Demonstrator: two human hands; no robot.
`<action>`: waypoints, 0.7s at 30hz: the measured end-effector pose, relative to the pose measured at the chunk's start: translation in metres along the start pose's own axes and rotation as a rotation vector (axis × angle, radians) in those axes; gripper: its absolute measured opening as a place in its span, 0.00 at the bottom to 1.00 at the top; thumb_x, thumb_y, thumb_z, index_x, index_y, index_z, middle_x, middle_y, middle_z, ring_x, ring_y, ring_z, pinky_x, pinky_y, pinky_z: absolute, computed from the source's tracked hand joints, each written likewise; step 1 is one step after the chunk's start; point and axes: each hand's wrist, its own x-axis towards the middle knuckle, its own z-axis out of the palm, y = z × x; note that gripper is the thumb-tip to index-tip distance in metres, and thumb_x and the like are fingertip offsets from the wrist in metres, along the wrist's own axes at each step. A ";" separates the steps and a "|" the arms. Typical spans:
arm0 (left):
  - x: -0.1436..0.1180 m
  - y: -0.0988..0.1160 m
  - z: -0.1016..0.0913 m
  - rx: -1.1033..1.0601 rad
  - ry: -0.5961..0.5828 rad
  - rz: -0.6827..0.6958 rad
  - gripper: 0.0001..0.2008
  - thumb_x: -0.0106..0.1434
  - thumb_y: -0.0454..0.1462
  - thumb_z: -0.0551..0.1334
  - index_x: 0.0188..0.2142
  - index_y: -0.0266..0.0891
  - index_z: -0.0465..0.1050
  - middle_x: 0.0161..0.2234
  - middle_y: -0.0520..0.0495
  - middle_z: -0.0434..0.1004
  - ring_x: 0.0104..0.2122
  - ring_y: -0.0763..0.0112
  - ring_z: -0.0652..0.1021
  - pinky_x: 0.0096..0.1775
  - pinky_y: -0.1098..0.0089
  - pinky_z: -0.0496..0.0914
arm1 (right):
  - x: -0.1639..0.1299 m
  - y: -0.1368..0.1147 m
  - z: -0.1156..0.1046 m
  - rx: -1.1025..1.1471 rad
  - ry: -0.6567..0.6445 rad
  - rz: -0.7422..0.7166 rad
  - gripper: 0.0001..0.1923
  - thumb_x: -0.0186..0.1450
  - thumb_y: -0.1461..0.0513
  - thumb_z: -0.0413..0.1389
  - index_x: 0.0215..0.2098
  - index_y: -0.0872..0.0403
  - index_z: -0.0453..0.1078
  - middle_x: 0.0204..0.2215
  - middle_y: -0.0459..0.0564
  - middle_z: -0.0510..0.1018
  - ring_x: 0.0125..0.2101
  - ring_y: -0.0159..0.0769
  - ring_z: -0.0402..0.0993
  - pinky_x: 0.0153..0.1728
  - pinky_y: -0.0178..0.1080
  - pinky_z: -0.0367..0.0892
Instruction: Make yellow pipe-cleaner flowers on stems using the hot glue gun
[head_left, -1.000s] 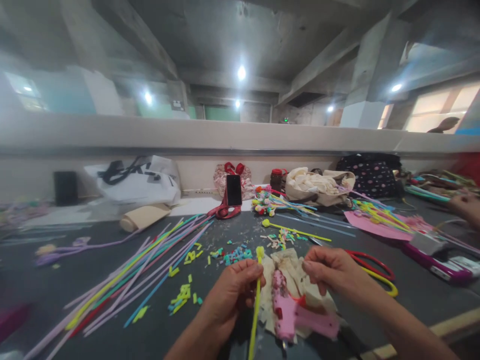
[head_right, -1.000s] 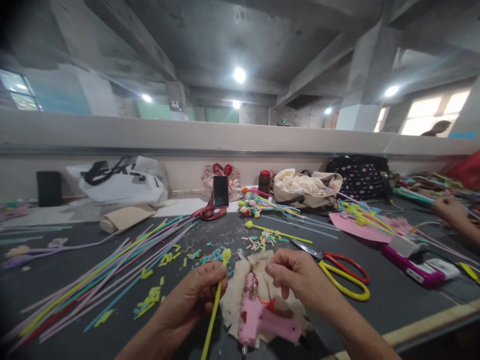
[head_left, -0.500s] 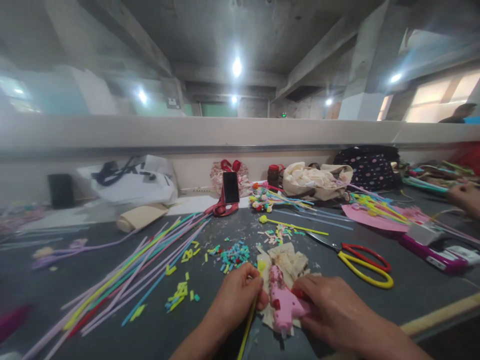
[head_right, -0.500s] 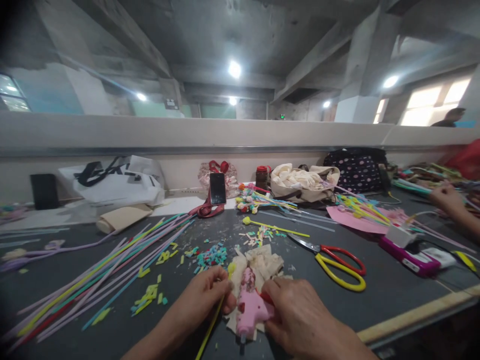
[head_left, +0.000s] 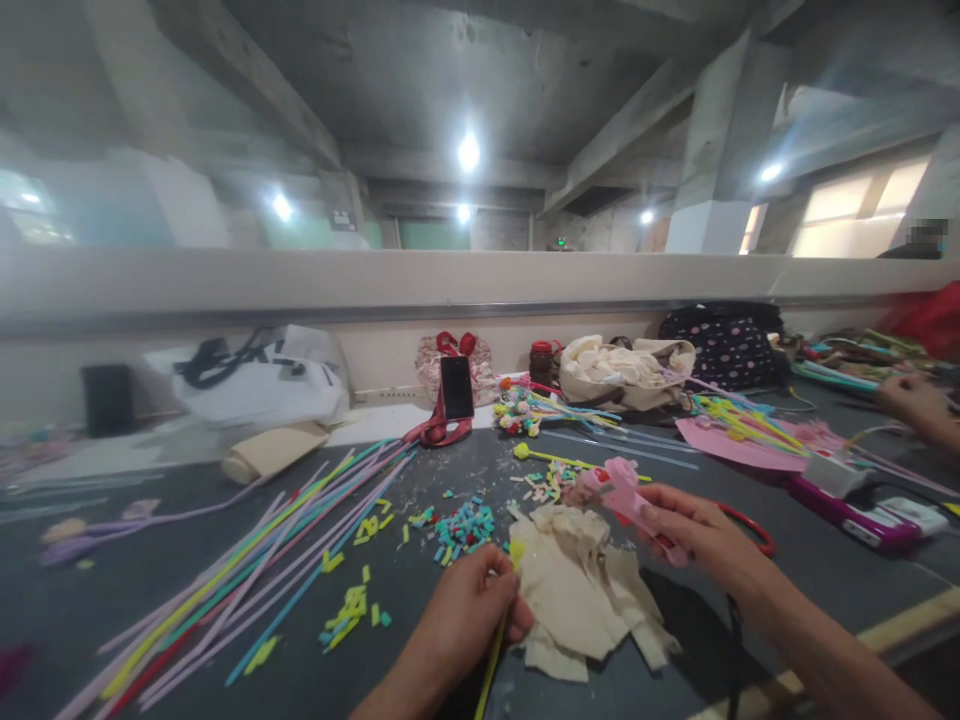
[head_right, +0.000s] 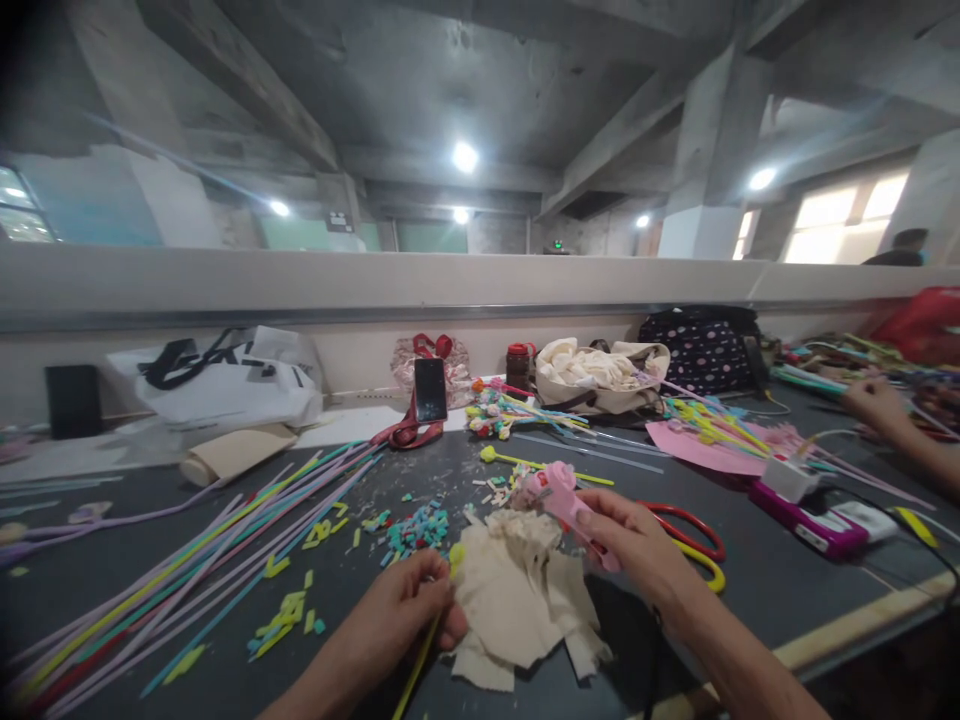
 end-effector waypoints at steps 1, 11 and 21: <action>0.001 -0.002 0.000 -0.001 0.000 -0.004 0.03 0.51 0.36 0.51 0.23 0.40 0.58 0.17 0.51 0.74 0.17 0.74 0.71 0.21 0.76 0.59 | 0.001 0.000 -0.001 0.042 0.026 0.003 0.14 0.56 0.55 0.55 0.36 0.57 0.69 0.19 0.41 0.67 0.17 0.25 0.59 0.17 0.28 0.54; -0.006 0.014 -0.009 -0.296 0.048 0.009 0.10 0.49 0.40 0.60 0.22 0.36 0.63 0.19 0.52 0.71 0.11 0.87 0.56 0.14 0.81 0.44 | -0.014 -0.005 0.017 0.414 -0.048 0.014 0.08 0.58 0.59 0.56 0.25 0.56 0.66 0.15 0.40 0.65 0.15 0.22 0.56 0.16 0.25 0.56; -0.008 0.017 -0.014 -0.658 -0.026 0.016 0.10 0.48 0.39 0.63 0.24 0.35 0.64 0.20 0.51 0.72 0.10 0.86 0.63 0.10 0.84 0.49 | -0.027 0.003 0.037 0.303 -0.186 0.050 0.21 0.55 0.48 0.54 0.34 0.57 0.69 0.12 0.44 0.69 0.10 0.22 0.58 0.11 0.24 0.49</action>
